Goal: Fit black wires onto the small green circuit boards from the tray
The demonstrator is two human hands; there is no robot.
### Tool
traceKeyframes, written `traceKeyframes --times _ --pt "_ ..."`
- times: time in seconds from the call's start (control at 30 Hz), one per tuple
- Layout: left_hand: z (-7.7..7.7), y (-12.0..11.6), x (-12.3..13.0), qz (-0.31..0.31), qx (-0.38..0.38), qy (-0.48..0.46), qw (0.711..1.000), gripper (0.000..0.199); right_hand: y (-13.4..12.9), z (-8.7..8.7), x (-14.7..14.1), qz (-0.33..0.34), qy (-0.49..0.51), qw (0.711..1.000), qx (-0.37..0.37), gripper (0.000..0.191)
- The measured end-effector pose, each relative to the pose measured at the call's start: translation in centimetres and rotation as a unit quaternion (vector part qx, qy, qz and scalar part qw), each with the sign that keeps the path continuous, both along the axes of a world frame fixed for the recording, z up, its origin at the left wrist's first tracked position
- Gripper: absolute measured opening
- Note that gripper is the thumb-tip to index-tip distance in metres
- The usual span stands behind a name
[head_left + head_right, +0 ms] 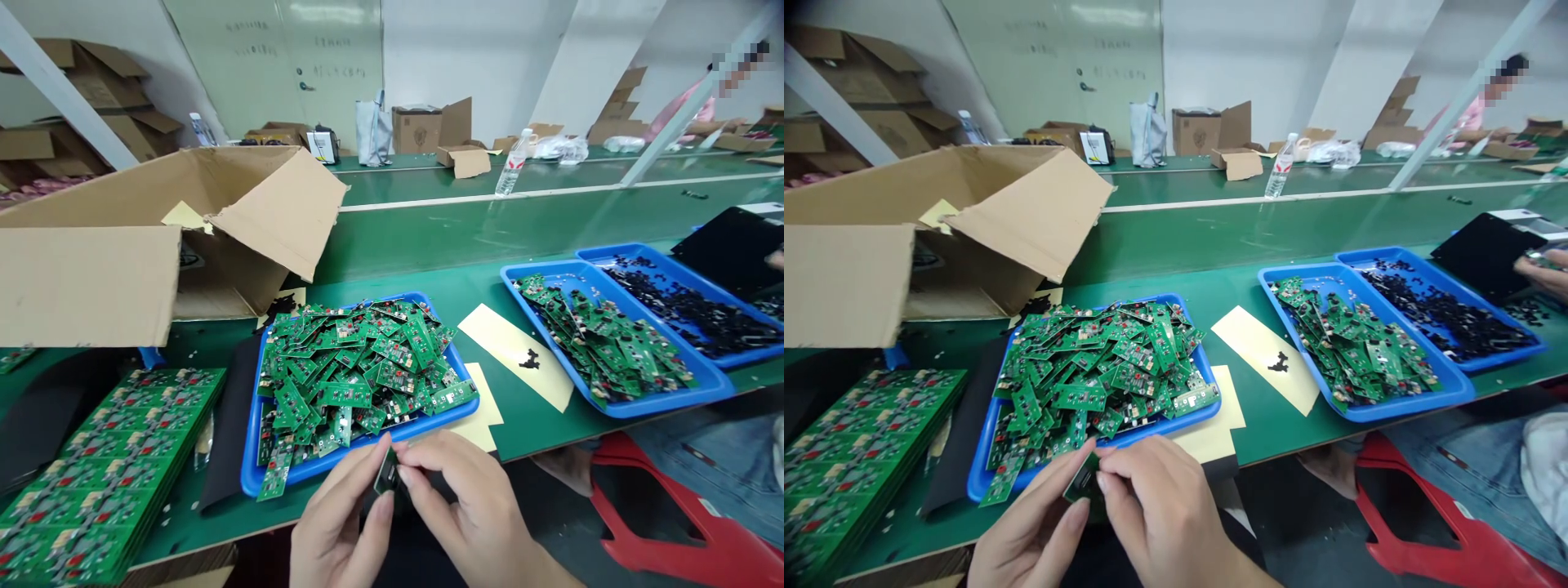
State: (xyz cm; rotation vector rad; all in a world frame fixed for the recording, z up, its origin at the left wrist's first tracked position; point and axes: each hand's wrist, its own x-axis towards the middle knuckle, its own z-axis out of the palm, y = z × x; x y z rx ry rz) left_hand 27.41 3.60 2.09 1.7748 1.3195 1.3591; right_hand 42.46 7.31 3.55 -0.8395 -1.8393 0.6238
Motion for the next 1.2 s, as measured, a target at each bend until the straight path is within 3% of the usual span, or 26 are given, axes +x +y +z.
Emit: traceKeyframes --times 0.3,0.5,0.63,0.97,1.2 --pt "-0.5 0.4 0.6 0.067 -0.031 -0.018 0.997 0.028 -0.4 -0.5 -1.3 -0.060 -0.057 0.992 0.099 0.013" --pt "-0.4 0.8 0.5 0.072 -0.046 -0.015 0.996 0.024 -0.4 -1.1 -1.2 -0.079 -0.056 0.994 0.044 0.006" --pt "-0.1 1.0 0.4 0.077 -0.057 -0.018 0.995 0.023 0.1 -0.7 -0.4 -0.013 -0.076 0.997 0.021 0.012" --pt "0.3 1.2 0.3 0.032 -0.094 -0.044 0.994 0.023 1.1 -0.4 0.7 0.005 -0.101 0.994 0.038 0.021" --pt "0.6 1.6 0.3 -0.012 -0.120 -0.001 0.993 0.029 1.5 -0.3 0.7 0.009 -0.120 0.990 0.076 0.021"
